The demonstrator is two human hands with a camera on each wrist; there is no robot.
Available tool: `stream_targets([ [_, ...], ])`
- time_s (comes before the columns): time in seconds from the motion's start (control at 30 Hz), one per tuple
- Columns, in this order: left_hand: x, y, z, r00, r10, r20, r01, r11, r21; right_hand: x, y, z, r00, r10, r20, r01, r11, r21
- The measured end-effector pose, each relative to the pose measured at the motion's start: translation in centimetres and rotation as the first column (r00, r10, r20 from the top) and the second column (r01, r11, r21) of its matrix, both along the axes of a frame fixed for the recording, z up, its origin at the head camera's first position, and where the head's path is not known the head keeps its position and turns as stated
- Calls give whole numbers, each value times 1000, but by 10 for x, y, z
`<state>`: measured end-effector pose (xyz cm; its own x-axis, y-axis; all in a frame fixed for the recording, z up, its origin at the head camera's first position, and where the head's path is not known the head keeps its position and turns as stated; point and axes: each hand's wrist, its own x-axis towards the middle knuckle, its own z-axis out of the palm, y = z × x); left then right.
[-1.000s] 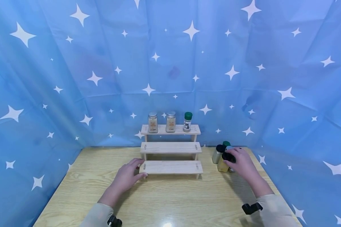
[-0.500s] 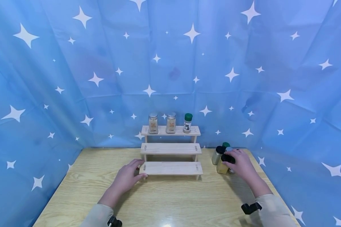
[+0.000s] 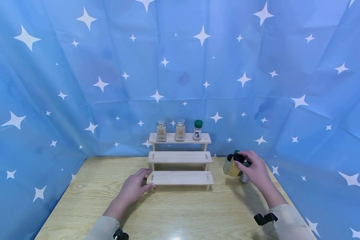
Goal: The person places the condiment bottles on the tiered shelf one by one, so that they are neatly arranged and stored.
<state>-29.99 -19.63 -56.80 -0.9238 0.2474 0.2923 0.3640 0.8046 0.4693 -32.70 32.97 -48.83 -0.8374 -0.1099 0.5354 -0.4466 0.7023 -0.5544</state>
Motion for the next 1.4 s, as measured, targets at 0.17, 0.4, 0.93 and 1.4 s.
stream_targets([
  [0.17,0,0,-1,1000,2,-4,-2,1000,8,-5,-15,10,999,40,-8,-41,994,-102],
  [0.4,1,0,-1,1000,5,9,-5,1000,13,-15,-40,26,995,96,-8,-96,989,-116],
  [0.93,1,0,-2,1000,12,21,-12,1000,2,-38,-134,63,962,269,-51,-273,952,-141],
  [1.4,0,-1,1,1000,-2,3,2,1000,7,-58,-210,66,930,361,-71,-368,907,-206],
])
